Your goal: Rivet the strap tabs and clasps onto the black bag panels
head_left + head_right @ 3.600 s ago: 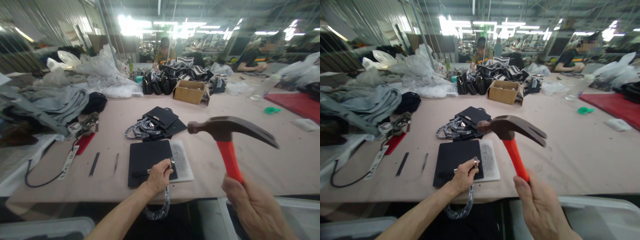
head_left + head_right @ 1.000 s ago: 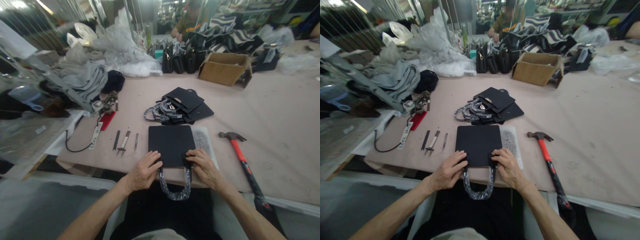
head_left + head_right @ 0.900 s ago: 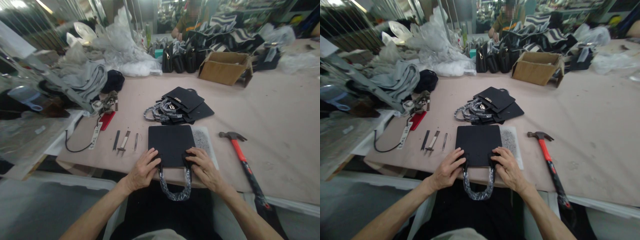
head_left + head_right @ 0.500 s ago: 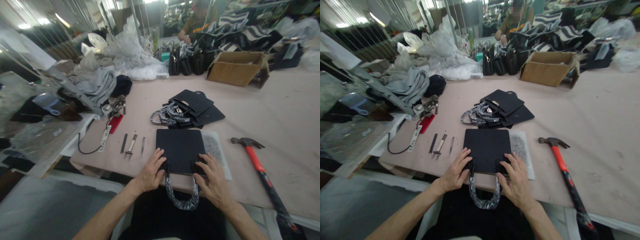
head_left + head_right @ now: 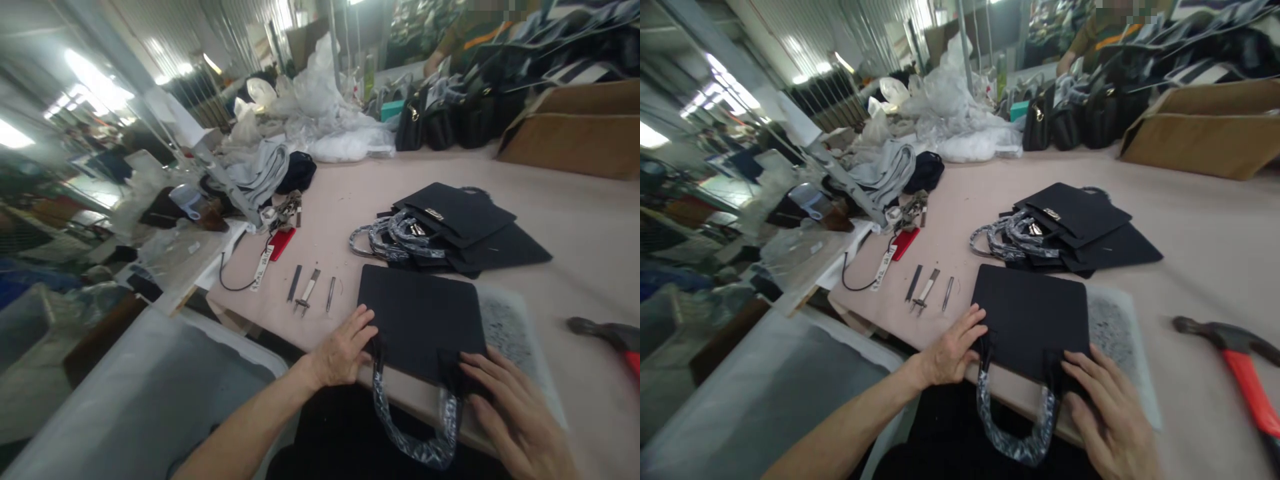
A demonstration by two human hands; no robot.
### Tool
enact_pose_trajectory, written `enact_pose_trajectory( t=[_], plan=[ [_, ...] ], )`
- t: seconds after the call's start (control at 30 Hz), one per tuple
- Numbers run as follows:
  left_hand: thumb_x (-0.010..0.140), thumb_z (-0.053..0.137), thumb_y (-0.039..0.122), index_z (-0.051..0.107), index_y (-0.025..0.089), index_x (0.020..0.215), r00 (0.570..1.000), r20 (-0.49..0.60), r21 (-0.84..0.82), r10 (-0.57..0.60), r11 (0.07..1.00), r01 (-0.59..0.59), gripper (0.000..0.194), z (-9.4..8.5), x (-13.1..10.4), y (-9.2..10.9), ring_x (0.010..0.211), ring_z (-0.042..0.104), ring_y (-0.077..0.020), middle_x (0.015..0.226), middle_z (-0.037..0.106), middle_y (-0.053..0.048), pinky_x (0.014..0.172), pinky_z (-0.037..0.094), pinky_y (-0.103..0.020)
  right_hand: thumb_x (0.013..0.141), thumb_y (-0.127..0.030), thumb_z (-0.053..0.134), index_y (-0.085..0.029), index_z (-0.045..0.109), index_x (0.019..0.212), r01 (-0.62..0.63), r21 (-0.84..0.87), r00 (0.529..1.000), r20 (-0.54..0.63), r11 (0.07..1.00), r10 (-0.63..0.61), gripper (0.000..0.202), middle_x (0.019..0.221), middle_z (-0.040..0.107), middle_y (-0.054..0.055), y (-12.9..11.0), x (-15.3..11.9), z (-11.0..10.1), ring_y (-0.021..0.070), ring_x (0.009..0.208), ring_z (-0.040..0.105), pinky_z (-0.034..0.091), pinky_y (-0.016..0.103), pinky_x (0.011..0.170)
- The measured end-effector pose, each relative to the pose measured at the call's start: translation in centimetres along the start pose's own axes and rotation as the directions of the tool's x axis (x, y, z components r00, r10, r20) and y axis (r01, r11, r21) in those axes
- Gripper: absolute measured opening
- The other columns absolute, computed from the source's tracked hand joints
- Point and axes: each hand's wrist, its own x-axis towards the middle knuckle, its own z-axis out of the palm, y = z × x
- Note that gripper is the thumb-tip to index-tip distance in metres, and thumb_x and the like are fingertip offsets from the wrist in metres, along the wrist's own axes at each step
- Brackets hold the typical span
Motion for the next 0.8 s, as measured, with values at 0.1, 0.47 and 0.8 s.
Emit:
enact_pose_trajectory(
  t=[0.1,0.47,0.8],
  plan=[
    [0.089,0.051,0.01,0.038,0.006,0.142,1.0,-0.016,0.015,0.012,1.0,-0.012,0.055,0.2,0.0,0.0,0.156,0.015,-0.0358,0.154,0.036,-0.029,0.12,0.037,-0.061,0.094,-0.031,0.049,-0.024,0.06,0.124,0.054,-0.028,0.999,-0.006,0.998,-0.054,0.032,0.125,0.066,0.011,0.4,0.2,0.0,0.0361,0.131,0.051,0.043,0.055,0.101],
    [0.098,0.048,0.022,0.064,0.013,0.111,0.711,-0.426,0.218,-0.56,0.699,0.681,0.023,-7.7,0.0,-3.9,0.114,0.064,-0.0281,0.114,0.068,-0.018,0.103,0.052,-0.045,0.09,-0.035,0.052,-0.024,0.063,0.115,0.054,-0.084,0.997,-0.052,0.995,-0.059,0.029,0.116,0.067,0.011,1.2,0.3,1.4,0.0381,0.121,0.057,0.044,0.056,0.096],
    [0.069,0.074,0.022,0.067,0.013,0.062,0.179,0.0,0.317,-0.984,0.169,0.933,0.014,-13.5,1.6,-10.4,0.069,0.071,-0.0296,0.061,0.067,-0.012,0.063,0.05,-0.033,0.092,-0.028,0.051,-0.022,0.06,0.117,-0.006,-0.118,1.0,0.003,0.993,0.007,0.027,0.122,0.064,0.012,-0.2,0.5,1.0,0.0367,0.125,0.053,0.046,0.057,0.097]
  ],
)
